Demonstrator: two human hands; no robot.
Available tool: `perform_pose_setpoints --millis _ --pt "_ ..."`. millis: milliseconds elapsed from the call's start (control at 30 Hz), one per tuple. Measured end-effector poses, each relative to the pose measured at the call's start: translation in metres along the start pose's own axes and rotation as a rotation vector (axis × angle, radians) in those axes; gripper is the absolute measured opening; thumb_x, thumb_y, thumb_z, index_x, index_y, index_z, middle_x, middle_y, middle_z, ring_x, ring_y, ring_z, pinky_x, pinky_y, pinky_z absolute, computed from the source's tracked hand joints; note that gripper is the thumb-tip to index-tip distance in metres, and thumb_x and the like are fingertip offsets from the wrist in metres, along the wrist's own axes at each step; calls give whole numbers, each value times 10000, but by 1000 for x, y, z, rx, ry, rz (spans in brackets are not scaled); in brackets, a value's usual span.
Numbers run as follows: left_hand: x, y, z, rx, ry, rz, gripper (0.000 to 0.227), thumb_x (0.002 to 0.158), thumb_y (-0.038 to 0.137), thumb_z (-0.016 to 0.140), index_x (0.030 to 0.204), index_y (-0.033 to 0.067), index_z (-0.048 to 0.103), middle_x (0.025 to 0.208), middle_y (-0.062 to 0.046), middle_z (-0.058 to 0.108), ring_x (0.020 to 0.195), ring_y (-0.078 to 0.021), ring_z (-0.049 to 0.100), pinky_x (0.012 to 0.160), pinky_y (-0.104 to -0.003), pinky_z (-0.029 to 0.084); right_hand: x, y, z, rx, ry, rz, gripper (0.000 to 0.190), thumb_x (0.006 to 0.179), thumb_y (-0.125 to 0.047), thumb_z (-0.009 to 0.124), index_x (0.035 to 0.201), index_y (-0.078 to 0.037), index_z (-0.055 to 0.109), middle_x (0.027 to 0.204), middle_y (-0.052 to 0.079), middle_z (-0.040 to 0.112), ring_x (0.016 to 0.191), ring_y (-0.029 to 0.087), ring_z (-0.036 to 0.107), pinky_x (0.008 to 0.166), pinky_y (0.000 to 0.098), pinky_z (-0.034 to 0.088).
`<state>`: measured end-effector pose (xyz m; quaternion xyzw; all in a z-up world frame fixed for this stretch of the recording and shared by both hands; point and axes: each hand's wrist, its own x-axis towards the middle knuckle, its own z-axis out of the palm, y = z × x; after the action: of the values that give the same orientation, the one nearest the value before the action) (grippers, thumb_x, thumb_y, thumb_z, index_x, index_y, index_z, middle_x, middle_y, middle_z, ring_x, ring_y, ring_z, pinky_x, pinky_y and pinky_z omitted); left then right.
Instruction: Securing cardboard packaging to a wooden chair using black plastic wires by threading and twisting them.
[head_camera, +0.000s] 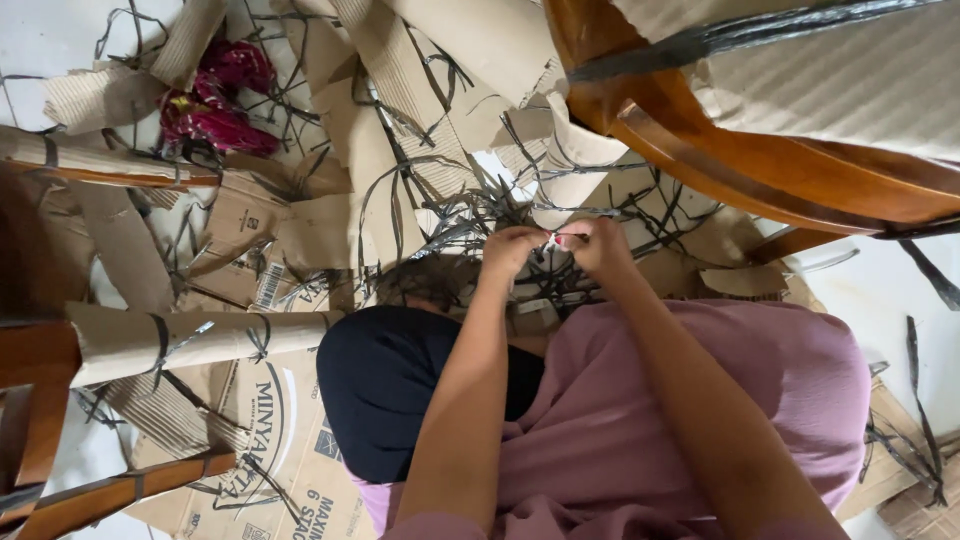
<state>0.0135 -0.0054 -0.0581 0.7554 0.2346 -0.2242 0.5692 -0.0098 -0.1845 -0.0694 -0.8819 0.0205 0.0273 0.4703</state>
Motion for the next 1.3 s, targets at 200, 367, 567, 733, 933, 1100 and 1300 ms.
perform_pose_setpoints --millis 200,367,567,733,933,1100,1300 --pt "-19 17 -14 -60 -54 67 357 582 331 923 883 159 839 906 -164 785 934 -304 741 806 -376 561 0 -20 -10 53 -10 1 68 861 -195 832 924 -169 824 674 -13 752 722 210 735 760 290 560" --pt "-3 -4 -11 -56 -67 169 256 633 236 916 861 148 838 773 -119 758 744 -154 666 659 -286 532 -3 -35 -18 128 -71 148 156 847 -202 840 976 -116 822 752 81 771 745 243 738 751 338 562" --pt "4 -9 -6 -116 -26 202 238 655 239 951 851 169 838 808 -170 764 771 -228 702 673 -351 547 -17 -52 -18 798 -212 712 269 884 -182 813 1068 4 751 713 84 608 512 113 492 440 236 385" --pt "3 -14 -1 -28 16 165 205 662 245 940 838 220 839 847 -119 783 815 -240 713 711 -317 539 -14 -50 -14 1008 -413 713 186 964 -201 742 954 -31 666 504 -30 368 443 69 355 419 202 264" --pt "1 -11 2 -27 45 35 198 708 157 855 868 273 841 846 -86 779 774 -227 727 677 -290 554 -13 -58 -9 978 -380 679 542 943 -162 768 1375 52 521 889 60 545 526 20 469 332 139 315" --pt "-10 6 -6 77 -33 -12 307 729 317 861 1024 241 825 1059 -150 778 1132 -364 696 917 -395 553 -9 -34 -6 626 -266 432 358 814 -146 889 1047 10 666 700 160 634 407 235 632 367 294 437" --pt "-13 15 -8 116 -105 -44 403 745 437 816 1099 245 805 1193 -134 748 1273 -352 619 1024 -442 508 -2 -24 5 374 -184 309 248 807 -134 834 969 -45 669 549 93 675 400 197 667 378 235 453"
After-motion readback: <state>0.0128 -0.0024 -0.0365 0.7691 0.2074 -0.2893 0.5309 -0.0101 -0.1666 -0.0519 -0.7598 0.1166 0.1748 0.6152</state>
